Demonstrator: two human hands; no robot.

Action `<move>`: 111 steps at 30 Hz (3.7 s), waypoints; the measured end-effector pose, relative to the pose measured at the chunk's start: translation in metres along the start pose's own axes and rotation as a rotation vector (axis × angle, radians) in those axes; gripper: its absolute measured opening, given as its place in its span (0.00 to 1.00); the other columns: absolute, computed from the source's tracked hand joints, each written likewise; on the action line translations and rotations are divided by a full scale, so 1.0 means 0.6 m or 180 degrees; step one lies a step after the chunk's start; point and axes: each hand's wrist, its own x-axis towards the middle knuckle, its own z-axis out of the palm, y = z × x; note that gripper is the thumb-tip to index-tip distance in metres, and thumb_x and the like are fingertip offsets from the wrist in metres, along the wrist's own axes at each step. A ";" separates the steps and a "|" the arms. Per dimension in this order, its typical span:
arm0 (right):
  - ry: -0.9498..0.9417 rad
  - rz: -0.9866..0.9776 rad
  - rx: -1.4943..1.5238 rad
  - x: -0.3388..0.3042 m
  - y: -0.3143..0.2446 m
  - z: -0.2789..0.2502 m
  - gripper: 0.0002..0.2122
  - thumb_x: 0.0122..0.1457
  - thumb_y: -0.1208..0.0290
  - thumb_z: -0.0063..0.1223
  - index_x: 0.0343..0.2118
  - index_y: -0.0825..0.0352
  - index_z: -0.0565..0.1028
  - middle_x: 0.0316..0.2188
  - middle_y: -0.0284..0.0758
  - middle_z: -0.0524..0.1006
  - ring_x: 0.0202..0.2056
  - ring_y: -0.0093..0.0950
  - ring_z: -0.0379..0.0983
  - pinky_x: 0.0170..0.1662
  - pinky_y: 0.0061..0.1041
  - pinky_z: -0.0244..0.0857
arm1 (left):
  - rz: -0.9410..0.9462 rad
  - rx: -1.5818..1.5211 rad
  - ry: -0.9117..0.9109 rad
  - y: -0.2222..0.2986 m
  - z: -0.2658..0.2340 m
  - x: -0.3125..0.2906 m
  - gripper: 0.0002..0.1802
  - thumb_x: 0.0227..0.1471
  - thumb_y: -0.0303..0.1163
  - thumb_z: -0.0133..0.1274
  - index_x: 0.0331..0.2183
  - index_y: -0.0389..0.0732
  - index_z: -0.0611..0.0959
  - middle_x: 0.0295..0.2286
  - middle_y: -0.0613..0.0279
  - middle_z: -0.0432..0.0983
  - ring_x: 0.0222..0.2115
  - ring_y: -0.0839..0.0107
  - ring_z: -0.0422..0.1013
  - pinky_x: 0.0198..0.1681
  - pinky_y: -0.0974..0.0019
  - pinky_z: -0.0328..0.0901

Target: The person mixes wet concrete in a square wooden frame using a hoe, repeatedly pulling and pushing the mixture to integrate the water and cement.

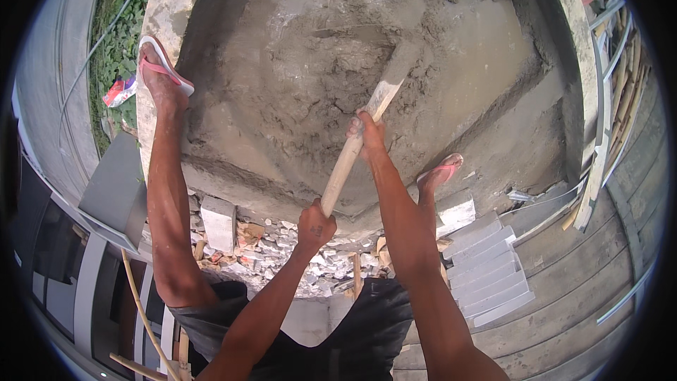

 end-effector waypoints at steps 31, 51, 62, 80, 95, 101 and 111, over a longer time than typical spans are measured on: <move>0.0640 -0.0731 -0.0452 -0.182 -0.082 -0.076 0.11 0.56 0.80 0.51 0.40 0.69 0.63 0.21 0.34 0.68 0.15 0.24 0.64 0.17 0.26 0.62 | 0.0457 0.0050 -0.0398 0.007 0.078 -0.092 0.14 0.40 0.28 0.56 0.31 0.28 0.80 0.26 0.36 0.78 0.34 0.42 0.77 0.36 0.53 0.71; 0.0073 -0.1179 0.0889 0.234 -0.413 -0.175 0.12 0.57 0.72 0.55 0.39 0.73 0.66 0.22 0.37 0.71 0.19 0.28 0.68 0.21 0.31 0.68 | 0.1229 0.1418 0.0804 0.412 0.124 0.203 0.17 0.43 0.25 0.57 0.39 0.32 0.78 0.31 0.38 0.80 0.35 0.42 0.78 0.38 0.47 0.72; 0.0370 -0.0526 0.1385 0.002 -0.058 -0.197 0.06 0.58 0.74 0.54 0.34 0.68 0.68 0.20 0.32 0.69 0.19 0.24 0.66 0.21 0.27 0.65 | 0.0526 0.1967 0.0503 0.093 0.094 0.022 0.16 0.43 0.31 0.59 0.36 0.37 0.75 0.25 0.40 0.79 0.29 0.42 0.78 0.34 0.45 0.72; 0.1192 -0.1950 -0.0687 -0.048 -0.385 -0.297 0.07 0.52 0.78 0.53 0.29 0.77 0.68 0.19 0.39 0.71 0.14 0.28 0.68 0.16 0.30 0.65 | 0.1075 0.0012 -0.1055 0.312 0.202 0.030 0.23 0.41 0.33 0.56 0.38 0.24 0.79 0.30 0.31 0.77 0.36 0.47 0.79 0.39 0.55 0.70; 0.1303 -0.0178 0.1271 -0.188 0.047 -0.056 0.05 0.57 0.78 0.54 0.33 0.71 0.70 0.24 0.37 0.71 0.23 0.31 0.73 0.27 0.34 0.72 | 0.0900 0.1994 -0.1004 0.008 -0.224 -0.019 0.22 0.39 0.34 0.56 0.39 0.32 0.82 0.32 0.35 0.79 0.36 0.42 0.76 0.43 0.50 0.70; 0.0919 0.0482 0.2005 -0.338 0.114 0.076 0.09 0.56 0.76 0.59 0.39 0.66 0.72 0.33 0.34 0.74 0.38 0.28 0.75 0.43 0.32 0.72 | 0.1260 0.3160 -0.0810 -0.044 -0.443 0.031 0.18 0.37 0.33 0.56 0.35 0.38 0.83 0.27 0.44 0.80 0.32 0.44 0.77 0.39 0.48 0.71; 0.0686 0.0192 0.1633 -0.155 0.033 -0.077 0.10 0.58 0.74 0.57 0.35 0.69 0.67 0.26 0.36 0.68 0.23 0.31 0.68 0.30 0.37 0.69 | 0.0750 0.2259 -0.0633 0.058 -0.198 -0.072 0.17 0.40 0.31 0.56 0.34 0.30 0.81 0.28 0.33 0.78 0.34 0.39 0.76 0.41 0.47 0.71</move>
